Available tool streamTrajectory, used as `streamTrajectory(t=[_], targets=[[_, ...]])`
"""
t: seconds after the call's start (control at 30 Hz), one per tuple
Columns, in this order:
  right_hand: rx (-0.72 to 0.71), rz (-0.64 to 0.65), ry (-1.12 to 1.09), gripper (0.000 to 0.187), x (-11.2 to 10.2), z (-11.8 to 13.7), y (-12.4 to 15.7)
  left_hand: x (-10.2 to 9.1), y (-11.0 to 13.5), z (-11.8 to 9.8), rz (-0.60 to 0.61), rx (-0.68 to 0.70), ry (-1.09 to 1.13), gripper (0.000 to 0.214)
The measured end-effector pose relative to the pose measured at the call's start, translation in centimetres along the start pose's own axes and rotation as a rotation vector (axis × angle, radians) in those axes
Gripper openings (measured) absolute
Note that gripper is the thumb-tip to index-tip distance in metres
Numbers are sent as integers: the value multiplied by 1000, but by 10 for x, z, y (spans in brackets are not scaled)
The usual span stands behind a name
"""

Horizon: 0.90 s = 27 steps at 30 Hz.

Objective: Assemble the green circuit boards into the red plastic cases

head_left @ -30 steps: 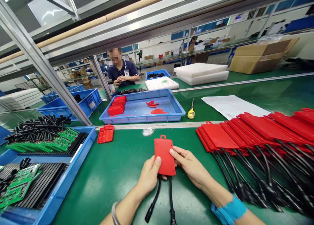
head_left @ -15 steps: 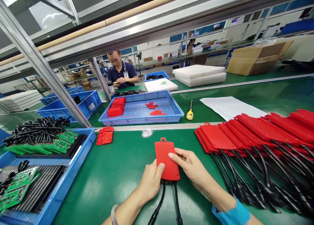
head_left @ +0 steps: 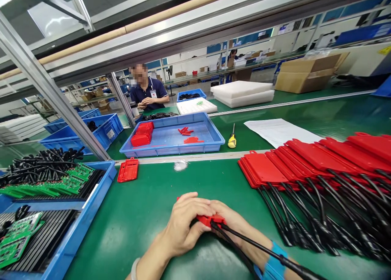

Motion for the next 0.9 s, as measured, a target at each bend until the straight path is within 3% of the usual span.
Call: streamTrajectory(t=[0.13, 0.23, 0.33, 0.43, 0.67, 0.8, 0.9], targets=[[87, 78, 12, 32, 2, 3, 4, -2, 5, 2, -177, -135, -22, 16], [-146, 20, 24, 24, -7, 16, 3, -4, 8, 9, -310, -317, -40, 18], [-389, 97, 1, 35, -13, 28, 7, -4, 8, 12, -371, -450, -9, 23], [-477, 101, 56, 36, -12, 30, 12, 0, 7, 12, -339, -504, 2, 24], [-621, -175, 149, 10, -5, 21, 12, 8, 3, 4, -234, -487, -99, 18], [-708, -188, 154, 4, -5, 22, 14, 9, 4, 2, -226, -487, -122, 16], [-676, -208, 171, 7, -3, 24, 14, 10, 6, 2, -249, -476, -139, 15]])
Point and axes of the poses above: each hand's wrist, its own y-axis away from the middle knuckle, its own x-axis out of the palm, z = x × y, the point moved 2 cm from there along -y, towards the middle knuckle, and after that the axes turned 13 degrees about -z, right-handed, at the moved point
